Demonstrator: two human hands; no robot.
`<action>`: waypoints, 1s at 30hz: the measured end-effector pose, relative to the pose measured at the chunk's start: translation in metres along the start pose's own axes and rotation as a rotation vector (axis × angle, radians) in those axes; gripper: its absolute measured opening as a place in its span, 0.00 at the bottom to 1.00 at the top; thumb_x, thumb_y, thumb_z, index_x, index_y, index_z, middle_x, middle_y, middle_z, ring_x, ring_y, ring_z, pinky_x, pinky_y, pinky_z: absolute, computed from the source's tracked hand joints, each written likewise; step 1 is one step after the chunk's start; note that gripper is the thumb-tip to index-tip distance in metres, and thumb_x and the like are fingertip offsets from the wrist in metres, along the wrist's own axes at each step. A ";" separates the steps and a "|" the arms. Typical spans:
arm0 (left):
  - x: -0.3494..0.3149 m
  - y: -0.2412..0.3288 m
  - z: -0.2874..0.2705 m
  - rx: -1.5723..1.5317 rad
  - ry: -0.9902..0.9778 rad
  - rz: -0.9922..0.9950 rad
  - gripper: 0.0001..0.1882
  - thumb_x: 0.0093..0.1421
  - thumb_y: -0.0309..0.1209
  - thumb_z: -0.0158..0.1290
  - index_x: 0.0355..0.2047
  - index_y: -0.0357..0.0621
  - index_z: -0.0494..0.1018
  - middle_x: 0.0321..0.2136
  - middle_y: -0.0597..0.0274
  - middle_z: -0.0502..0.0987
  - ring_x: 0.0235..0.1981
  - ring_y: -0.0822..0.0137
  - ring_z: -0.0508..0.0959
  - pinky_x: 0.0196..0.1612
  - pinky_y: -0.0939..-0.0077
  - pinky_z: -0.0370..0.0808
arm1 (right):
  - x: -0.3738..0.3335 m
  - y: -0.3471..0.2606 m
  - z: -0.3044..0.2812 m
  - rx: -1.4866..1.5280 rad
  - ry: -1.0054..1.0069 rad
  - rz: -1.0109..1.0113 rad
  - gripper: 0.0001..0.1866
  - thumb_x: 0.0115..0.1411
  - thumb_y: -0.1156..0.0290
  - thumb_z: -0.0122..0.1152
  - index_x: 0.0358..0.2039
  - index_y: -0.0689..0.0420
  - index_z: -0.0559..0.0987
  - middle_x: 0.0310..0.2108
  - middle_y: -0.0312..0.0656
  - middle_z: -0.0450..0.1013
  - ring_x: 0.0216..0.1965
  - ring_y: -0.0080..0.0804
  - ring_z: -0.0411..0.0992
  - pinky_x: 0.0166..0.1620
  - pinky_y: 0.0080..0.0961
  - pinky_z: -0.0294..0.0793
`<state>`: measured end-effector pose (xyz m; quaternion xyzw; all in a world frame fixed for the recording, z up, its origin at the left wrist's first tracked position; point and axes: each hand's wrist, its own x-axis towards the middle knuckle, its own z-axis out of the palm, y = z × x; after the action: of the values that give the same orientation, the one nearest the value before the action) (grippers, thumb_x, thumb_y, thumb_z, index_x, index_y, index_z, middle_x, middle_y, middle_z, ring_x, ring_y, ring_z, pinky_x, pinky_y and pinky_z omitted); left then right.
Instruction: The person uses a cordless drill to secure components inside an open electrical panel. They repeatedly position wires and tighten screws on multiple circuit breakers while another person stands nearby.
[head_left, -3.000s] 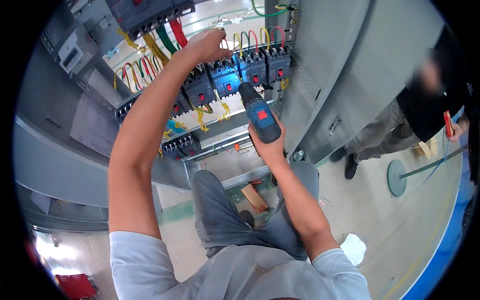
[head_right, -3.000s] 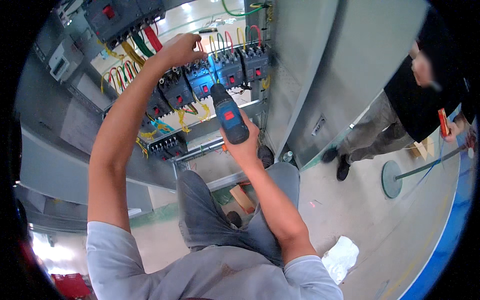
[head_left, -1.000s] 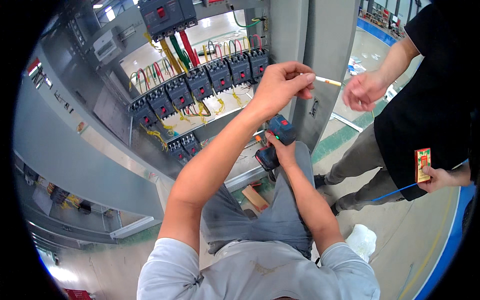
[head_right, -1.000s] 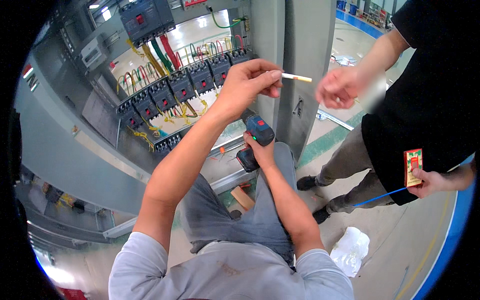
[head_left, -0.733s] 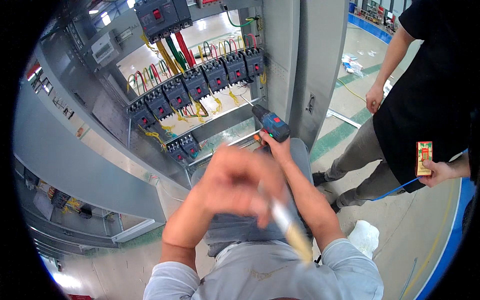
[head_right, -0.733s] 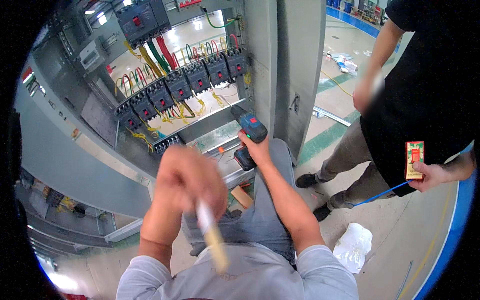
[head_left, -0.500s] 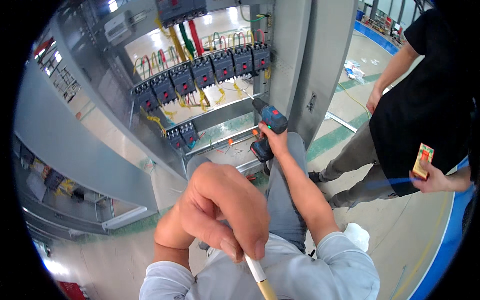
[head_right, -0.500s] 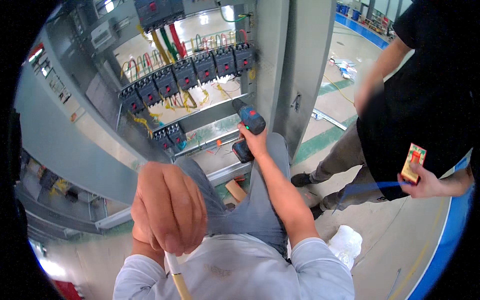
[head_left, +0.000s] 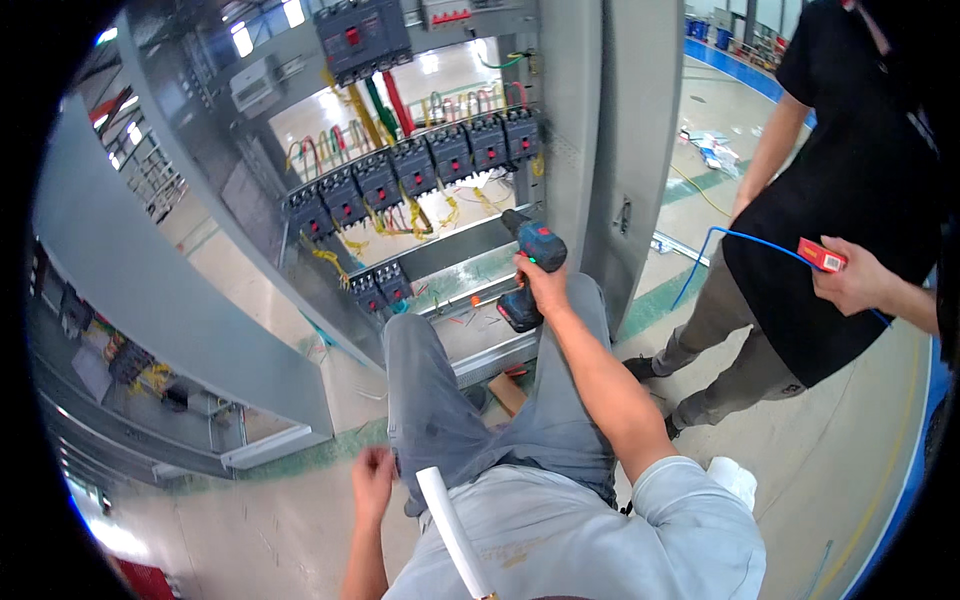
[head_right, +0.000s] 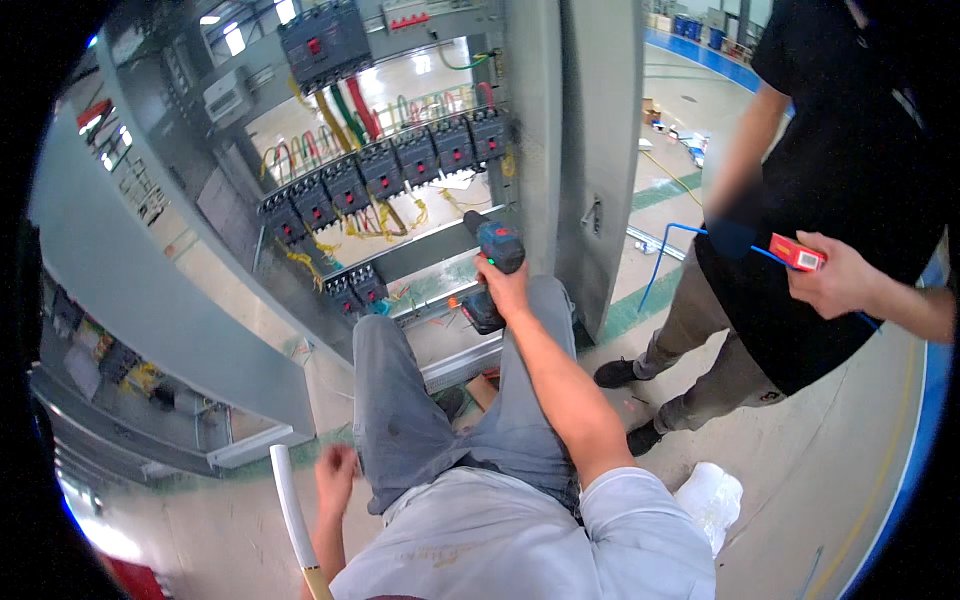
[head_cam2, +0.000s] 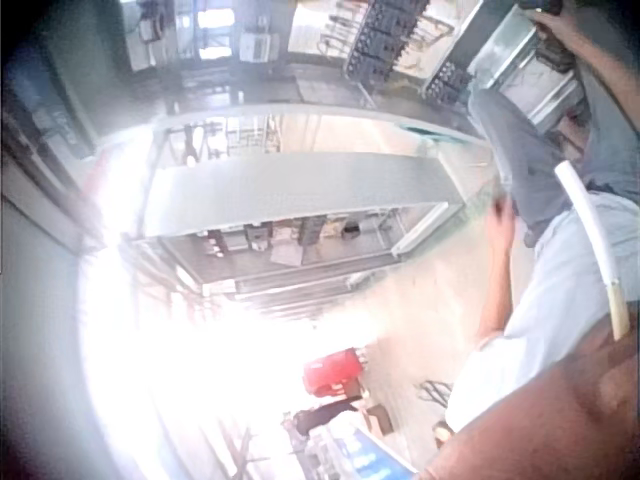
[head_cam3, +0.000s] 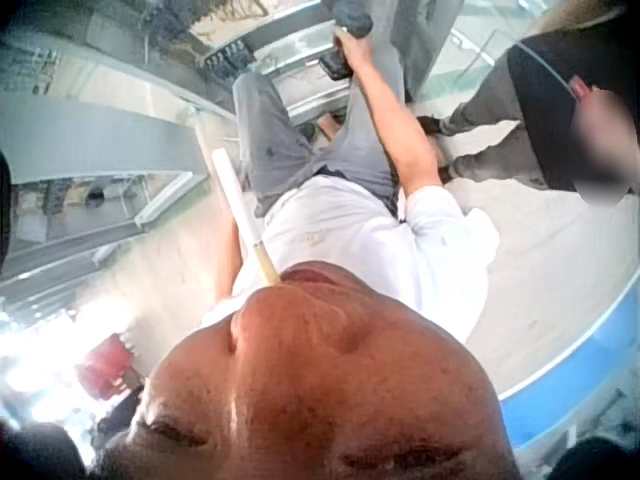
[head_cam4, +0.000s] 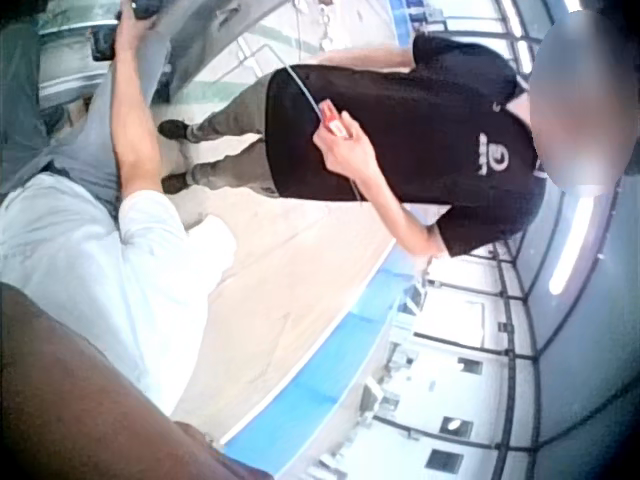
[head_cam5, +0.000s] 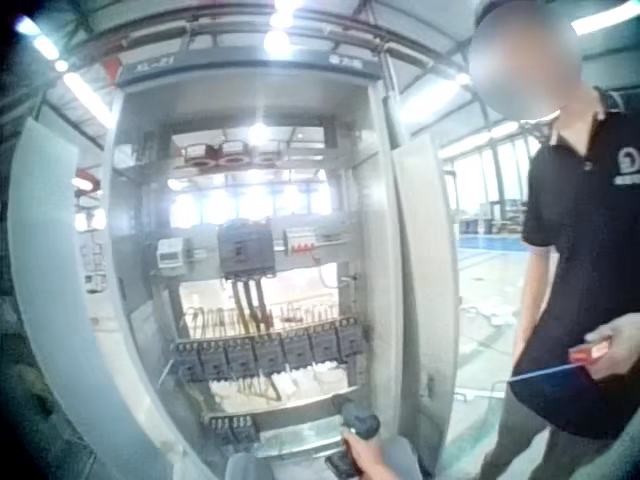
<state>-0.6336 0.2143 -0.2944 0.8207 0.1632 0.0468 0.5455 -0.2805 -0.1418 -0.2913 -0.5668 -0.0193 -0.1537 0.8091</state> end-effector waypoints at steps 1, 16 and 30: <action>-0.022 -0.023 -0.005 0.019 0.035 -0.111 0.05 0.67 0.24 0.55 0.37 0.33 0.76 0.27 0.62 0.79 0.26 0.73 0.78 0.31 0.75 0.77 | 0.000 -0.001 0.001 0.016 0.014 -0.006 0.07 0.58 0.73 0.72 0.32 0.58 0.81 0.23 0.35 0.76 0.21 0.25 0.74 0.26 0.25 0.73; -0.019 -0.211 0.053 0.096 -0.001 0.161 0.15 0.64 0.27 0.54 0.50 0.40 0.78 0.44 0.51 0.84 0.44 0.55 0.84 0.48 0.61 0.80 | 0.005 0.017 0.016 0.162 0.055 0.070 0.10 0.55 0.76 0.75 0.35 0.59 0.80 0.25 0.36 0.76 0.21 0.28 0.75 0.27 0.28 0.75; 0.076 -0.159 0.109 0.744 -0.227 0.301 0.17 0.61 0.29 0.55 0.51 0.43 0.78 0.44 0.50 0.83 0.43 0.50 0.84 0.46 0.56 0.80 | 0.008 0.012 0.015 0.175 -0.002 0.061 0.11 0.56 0.78 0.73 0.37 0.59 0.79 0.29 0.37 0.76 0.22 0.28 0.74 0.28 0.27 0.74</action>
<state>-0.5690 0.1984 -0.4905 0.9765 -0.0141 -0.0270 0.2134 -0.2674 -0.1255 -0.2955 -0.4944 -0.0164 -0.1259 0.8599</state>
